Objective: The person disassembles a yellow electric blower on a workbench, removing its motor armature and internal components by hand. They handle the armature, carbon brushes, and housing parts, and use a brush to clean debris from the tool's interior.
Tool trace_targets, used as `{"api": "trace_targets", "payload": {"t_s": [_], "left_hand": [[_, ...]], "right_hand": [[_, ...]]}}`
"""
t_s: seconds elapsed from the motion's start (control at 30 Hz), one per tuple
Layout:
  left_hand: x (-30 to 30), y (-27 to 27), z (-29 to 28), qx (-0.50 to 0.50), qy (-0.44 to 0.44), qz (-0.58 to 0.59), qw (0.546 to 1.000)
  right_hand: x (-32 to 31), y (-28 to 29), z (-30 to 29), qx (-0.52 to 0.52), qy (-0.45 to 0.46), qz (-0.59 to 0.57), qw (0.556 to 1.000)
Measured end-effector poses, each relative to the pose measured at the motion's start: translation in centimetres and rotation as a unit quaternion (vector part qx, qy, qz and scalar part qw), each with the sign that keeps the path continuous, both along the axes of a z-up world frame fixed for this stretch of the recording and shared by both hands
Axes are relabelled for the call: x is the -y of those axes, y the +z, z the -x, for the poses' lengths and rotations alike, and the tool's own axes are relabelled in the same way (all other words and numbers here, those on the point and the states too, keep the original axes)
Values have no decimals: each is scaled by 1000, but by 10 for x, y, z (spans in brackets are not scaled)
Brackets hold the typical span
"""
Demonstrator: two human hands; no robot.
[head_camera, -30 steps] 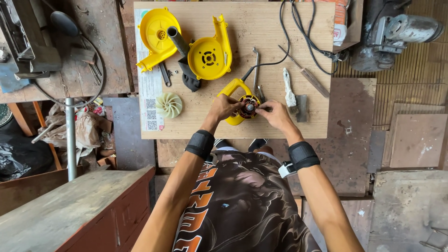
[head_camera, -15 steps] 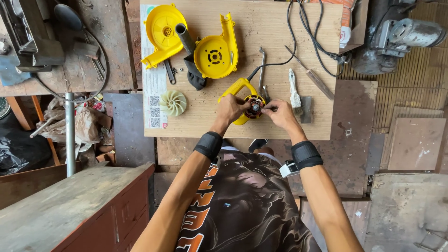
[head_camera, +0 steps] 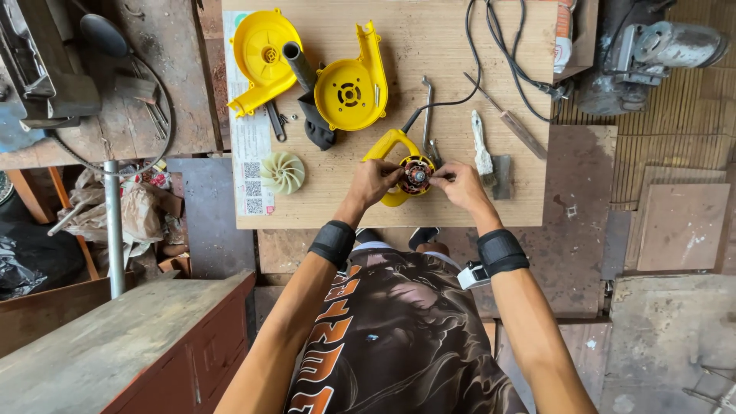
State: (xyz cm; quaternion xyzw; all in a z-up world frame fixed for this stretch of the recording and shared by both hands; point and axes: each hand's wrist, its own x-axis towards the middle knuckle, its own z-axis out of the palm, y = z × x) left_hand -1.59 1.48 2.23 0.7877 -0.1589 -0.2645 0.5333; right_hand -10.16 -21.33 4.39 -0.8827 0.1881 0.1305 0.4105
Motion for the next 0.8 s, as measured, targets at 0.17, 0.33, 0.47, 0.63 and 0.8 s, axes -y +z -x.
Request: {"api": "trace_targets", "payload": {"t_s": [0.17, 0.33, 0.47, 0.63, 0.8], "left_hand": [[-5, 5, -1, 1, -15, 22, 1000], [2, 2, -3, -16, 9, -4, 1000], [4, -9, -3, 13, 12, -7, 1000], [8, -14, -4, 49, -4, -35, 998], [10, -13, -7, 103, -34, -60, 992]], "right_hand": [[1, 6, 5, -20, -4, -20, 1000], [7, -9, 5, 4, 0, -15, 1000], [6, -13, 5, -7, -36, -23, 999], [1, -7, 5, -55, -71, -23, 996], [0, -4, 4, -22, -57, -37, 997]]}}
